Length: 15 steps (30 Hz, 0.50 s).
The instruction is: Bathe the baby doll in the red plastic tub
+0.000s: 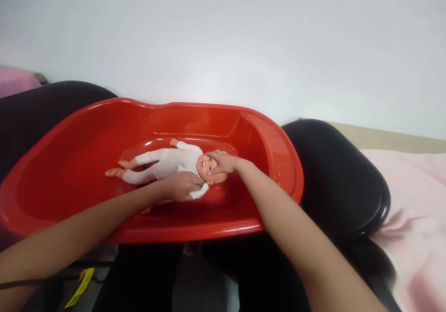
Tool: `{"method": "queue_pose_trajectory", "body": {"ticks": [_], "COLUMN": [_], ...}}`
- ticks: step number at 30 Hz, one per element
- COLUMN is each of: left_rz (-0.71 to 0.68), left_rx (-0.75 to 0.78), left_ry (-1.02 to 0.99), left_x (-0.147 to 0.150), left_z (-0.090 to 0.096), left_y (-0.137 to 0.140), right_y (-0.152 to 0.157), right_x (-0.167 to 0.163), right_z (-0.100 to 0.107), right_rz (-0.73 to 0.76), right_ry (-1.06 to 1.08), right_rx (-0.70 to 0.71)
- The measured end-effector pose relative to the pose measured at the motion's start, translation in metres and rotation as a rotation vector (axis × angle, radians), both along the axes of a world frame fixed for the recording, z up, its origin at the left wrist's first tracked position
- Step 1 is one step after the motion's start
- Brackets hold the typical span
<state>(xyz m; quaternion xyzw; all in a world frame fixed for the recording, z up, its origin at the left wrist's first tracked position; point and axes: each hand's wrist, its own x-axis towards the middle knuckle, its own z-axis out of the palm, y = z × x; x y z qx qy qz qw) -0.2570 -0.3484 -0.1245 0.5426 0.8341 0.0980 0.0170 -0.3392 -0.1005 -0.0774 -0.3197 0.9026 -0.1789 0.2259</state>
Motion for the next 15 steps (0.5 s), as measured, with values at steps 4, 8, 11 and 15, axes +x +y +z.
{"method": "queue_pose_trajectory", "body": {"ticks": [4, 8, 11, 15], "left_rz": [0.02, 0.148, 0.223, 0.261], "left_rx": [-0.006, -0.096, -0.195, -0.308], "left_ry": [-0.223, -0.408, -0.579, -0.739], "left_x": [0.003, 0.007, 0.014, 0.018], "left_z": [0.001, 0.014, 0.023, 0.033], "left_y": [0.007, 0.012, 0.016, 0.016], "right_y": [0.0, 0.0, -0.001, -0.002], "right_x": [-0.002, -0.001, 0.001, 0.003], "right_z": [-0.004, -0.003, 0.0, 0.002], "right_rz": [-0.005, 0.003, 0.003, -0.002], "right_ry": [-0.002, -0.004, -0.009, 0.02], "right_rx": [0.0, -0.01, -0.003, 0.001]}}
